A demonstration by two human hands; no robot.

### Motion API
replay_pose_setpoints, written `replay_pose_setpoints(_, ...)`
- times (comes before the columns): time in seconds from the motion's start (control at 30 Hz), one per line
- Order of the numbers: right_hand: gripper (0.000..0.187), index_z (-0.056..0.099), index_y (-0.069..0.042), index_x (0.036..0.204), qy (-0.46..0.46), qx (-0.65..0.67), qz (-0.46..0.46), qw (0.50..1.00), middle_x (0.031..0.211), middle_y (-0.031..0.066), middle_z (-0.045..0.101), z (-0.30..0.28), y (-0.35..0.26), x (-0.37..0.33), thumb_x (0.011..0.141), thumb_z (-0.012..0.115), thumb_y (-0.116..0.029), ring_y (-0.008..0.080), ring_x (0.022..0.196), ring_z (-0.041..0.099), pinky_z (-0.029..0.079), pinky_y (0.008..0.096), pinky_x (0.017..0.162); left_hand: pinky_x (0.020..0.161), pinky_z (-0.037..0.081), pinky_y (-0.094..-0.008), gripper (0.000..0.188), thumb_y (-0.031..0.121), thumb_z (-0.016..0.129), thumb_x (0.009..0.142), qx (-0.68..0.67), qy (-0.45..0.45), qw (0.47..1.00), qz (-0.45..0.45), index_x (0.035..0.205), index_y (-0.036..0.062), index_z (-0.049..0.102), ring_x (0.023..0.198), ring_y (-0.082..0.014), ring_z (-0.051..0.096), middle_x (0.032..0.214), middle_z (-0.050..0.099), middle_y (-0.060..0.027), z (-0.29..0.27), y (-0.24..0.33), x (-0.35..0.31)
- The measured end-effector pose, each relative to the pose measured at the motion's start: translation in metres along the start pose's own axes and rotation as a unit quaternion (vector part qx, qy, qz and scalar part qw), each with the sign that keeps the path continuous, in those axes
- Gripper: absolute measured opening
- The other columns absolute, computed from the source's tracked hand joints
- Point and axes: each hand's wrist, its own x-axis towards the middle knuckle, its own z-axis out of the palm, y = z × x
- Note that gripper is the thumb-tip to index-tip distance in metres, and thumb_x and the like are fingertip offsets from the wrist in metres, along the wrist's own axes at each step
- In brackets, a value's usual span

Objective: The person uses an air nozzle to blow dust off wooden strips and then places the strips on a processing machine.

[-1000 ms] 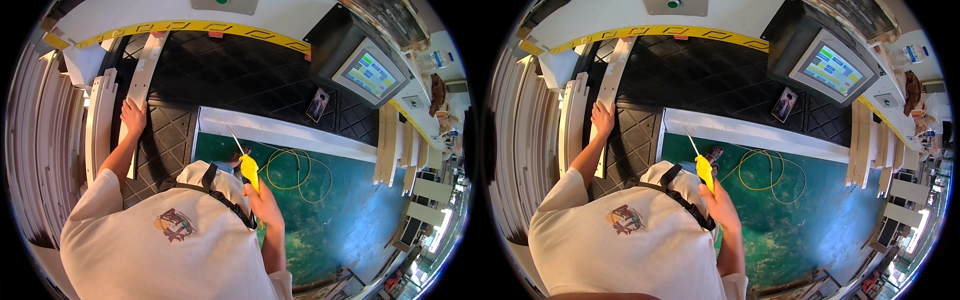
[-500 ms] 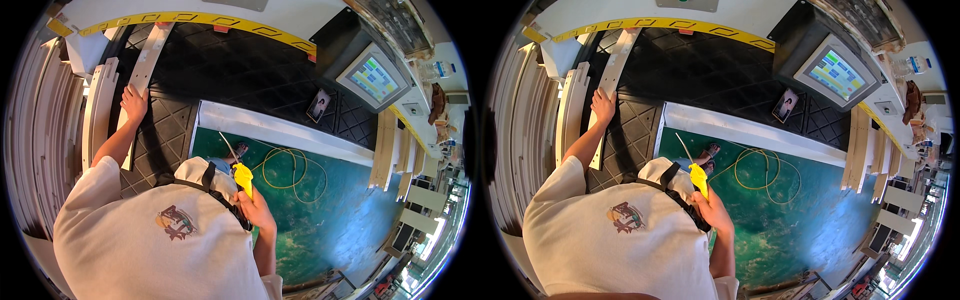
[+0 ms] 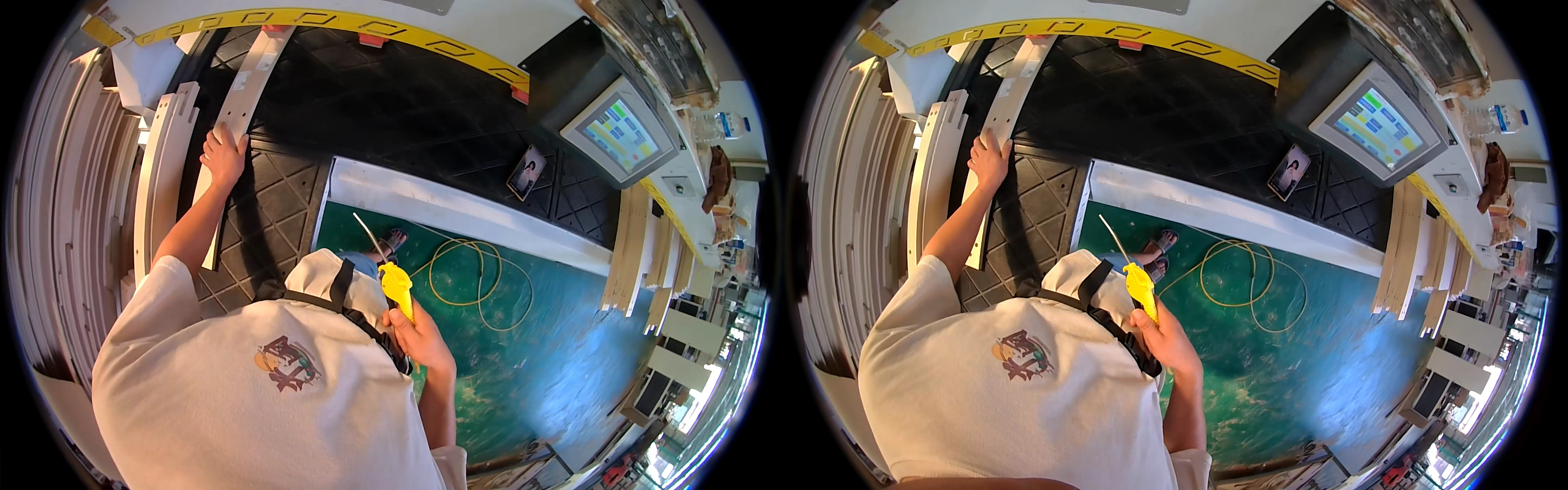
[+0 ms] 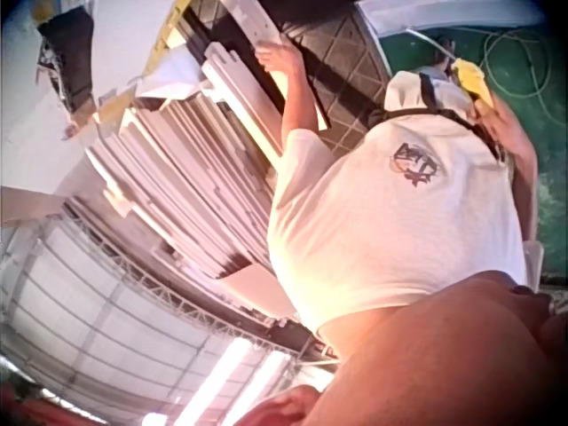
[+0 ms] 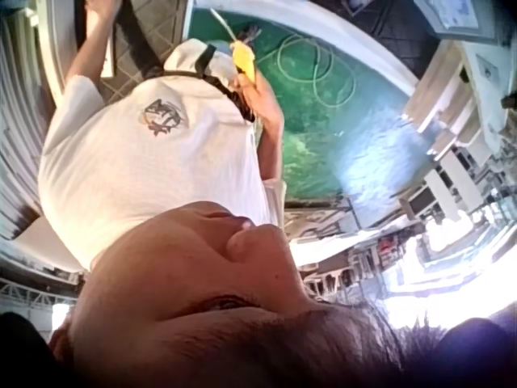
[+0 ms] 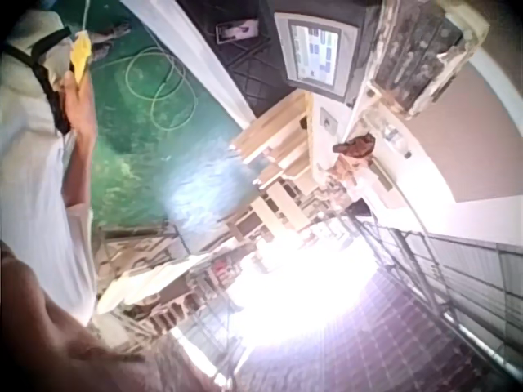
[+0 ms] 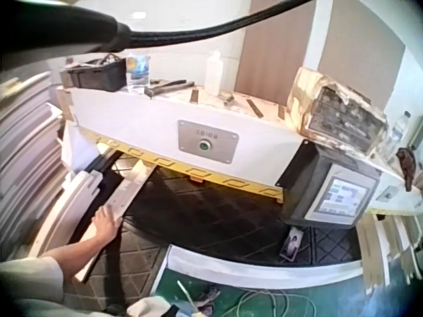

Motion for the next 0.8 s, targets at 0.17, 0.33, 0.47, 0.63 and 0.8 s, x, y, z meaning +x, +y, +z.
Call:
replay_pose_setpoints(0.17, 0.036, 0.056, -0.003, 0.13, -0.032, -0.053, 0.054, 0.997, 0.093, 0.0011, 0.064, -0.007, -0.006, 0.005, 0.11, 0.056, -0.033, 0.0083, 0.075, 0.053, 0.044, 0.0264, 0.069, 0.101, 0.038, -0.0673, 0.075, 0.057, 0.061, 0.099, -0.003, 0.0, 1.0, -0.008, 0.157, 0.017, 0.037, 0.136, -0.0467, 0.043, 0.153, 0.04, -0.0275, -0.002, 0.003, 0.0)
replay_pose_setpoints(0.33, 0.048, 0.055, 0.0, 0.139, -0.046, -0.069, 0.114, 0.99, 0.103, 0.0087, 0.069, -0.009, -0.004, -0.001, 0.108, 0.06, -0.037, 0.0183, 0.093, 0.065, 0.052, 0.0354, 0.087, 0.102, 0.037, -0.0674, 0.075, 0.057, 0.061, 0.099, -0.01, -0.012, 1.0, -0.013, 0.157, 0.0172, 0.036, 0.137, -0.0463, 0.041, 0.154, 0.038, -0.0272, -0.005, 0.004, 0.0)
replay_pose_setpoints(0.47, 0.023, 0.059, -0.008, 0.111, 0.278, -0.147, 0.013, 0.949, 0.073, -0.0021, 0.051, -0.021, 0.011, -0.014, 0.112, 0.053, -0.029, 0.0036, 0.051, 0.042, 0.036, 0.0256, 0.046, 0.103, 0.036, -0.0674, 0.075, 0.058, 0.061, 0.099, -0.005, -0.013, 1.0, -0.014, 0.157, 0.0172, 0.037, 0.138, -0.0461, 0.041, 0.154, 0.037, -0.0274, -0.006, 0.006, -0.001)
replay_pose_setpoints(0.63, 0.022, 0.059, -0.006, 0.114, 0.389, -0.066, 0.023, 0.918, 0.074, -0.0017, 0.053, -0.031, -0.022, -0.063, 0.11, 0.053, -0.028, 0.004, 0.05, 0.042, 0.034, 0.0252, 0.045, 0.103, 0.037, -0.0665, 0.074, 0.058, 0.06, 0.099, 0.007, -0.005, 1.0, -0.014, 0.157, 0.0186, 0.038, 0.138, -0.0457, 0.041, 0.154, 0.038, -0.0269, -0.001, 0.003, -0.002)
replay_pose_setpoints(0.8, 0.026, 0.059, -0.008, 0.122, 0.167, -0.197, 0.1, 0.961, 0.078, -0.0035, 0.056, -0.055, -0.009, -0.136, 0.108, 0.055, -0.029, 0.0033, 0.048, 0.04, 0.029, 0.0246, 0.038, 0.1, 0.04, -0.065, 0.074, 0.06, 0.06, 0.099, 0.017, 0.014, 1.0, 0.002, 0.158, 0.0205, 0.038, 0.135, -0.0457, 0.044, 0.152, 0.042, -0.0266, 0.001, 0.0, -0.002)
